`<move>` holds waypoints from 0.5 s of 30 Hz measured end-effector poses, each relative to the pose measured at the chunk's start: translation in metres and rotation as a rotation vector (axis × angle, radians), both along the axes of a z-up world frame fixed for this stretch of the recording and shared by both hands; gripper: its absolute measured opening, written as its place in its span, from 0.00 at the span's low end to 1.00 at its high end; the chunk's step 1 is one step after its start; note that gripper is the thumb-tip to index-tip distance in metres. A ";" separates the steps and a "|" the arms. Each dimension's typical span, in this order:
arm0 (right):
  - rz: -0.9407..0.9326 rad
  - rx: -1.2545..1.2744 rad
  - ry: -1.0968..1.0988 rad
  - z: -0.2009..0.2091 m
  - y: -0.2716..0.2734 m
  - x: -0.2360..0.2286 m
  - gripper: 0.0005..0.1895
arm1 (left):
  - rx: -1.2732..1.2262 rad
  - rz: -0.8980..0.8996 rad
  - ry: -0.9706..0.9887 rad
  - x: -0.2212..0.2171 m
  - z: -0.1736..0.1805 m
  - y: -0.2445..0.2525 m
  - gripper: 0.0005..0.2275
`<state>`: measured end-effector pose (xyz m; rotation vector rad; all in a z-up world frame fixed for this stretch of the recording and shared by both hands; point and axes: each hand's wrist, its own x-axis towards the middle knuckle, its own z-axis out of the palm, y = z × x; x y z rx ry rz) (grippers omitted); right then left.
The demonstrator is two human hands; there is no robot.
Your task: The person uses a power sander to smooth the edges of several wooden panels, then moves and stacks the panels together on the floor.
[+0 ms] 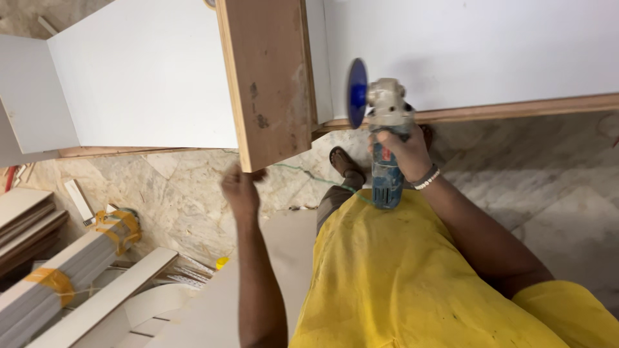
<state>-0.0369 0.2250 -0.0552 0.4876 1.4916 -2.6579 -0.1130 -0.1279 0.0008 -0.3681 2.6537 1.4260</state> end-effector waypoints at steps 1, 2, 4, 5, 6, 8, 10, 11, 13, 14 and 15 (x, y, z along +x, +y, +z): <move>0.047 0.091 0.042 -0.001 -0.011 -0.002 0.17 | -0.218 -0.012 0.064 -0.017 0.006 -0.011 0.18; 0.095 0.190 0.087 -0.002 -0.019 -0.005 0.17 | -0.176 -0.065 0.111 -0.033 0.007 -0.017 0.16; 0.137 0.078 0.070 -0.003 -0.040 0.000 0.18 | -0.170 -0.213 0.194 -0.067 -0.006 -0.022 0.20; 0.158 0.023 0.061 -0.004 -0.050 0.004 0.18 | -0.204 -0.308 0.230 -0.080 -0.017 -0.023 0.26; 0.131 0.017 0.040 -0.005 -0.060 0.008 0.19 | -0.329 -0.358 0.238 -0.089 -0.031 -0.021 0.30; 0.080 0.001 -0.006 -0.006 -0.078 0.022 0.22 | -0.582 -0.452 0.254 -0.097 -0.056 -0.014 0.37; 0.070 0.073 -0.008 -0.010 -0.091 0.032 0.22 | -0.535 -0.452 0.205 -0.096 -0.063 -0.018 0.39; 0.064 0.108 -0.012 -0.013 -0.096 0.035 0.23 | -0.511 -0.454 0.179 -0.096 -0.064 -0.019 0.40; 0.009 0.051 -0.093 -0.020 -0.103 0.034 0.23 | -0.506 -0.468 0.150 -0.098 -0.061 -0.020 0.41; -0.021 0.021 -0.128 -0.024 -0.103 0.033 0.23 | -0.505 -0.476 0.140 -0.100 -0.060 -0.020 0.42; 0.005 0.048 -0.129 -0.026 -0.101 0.034 0.23 | -0.517 -0.491 0.150 -0.101 -0.058 -0.021 0.42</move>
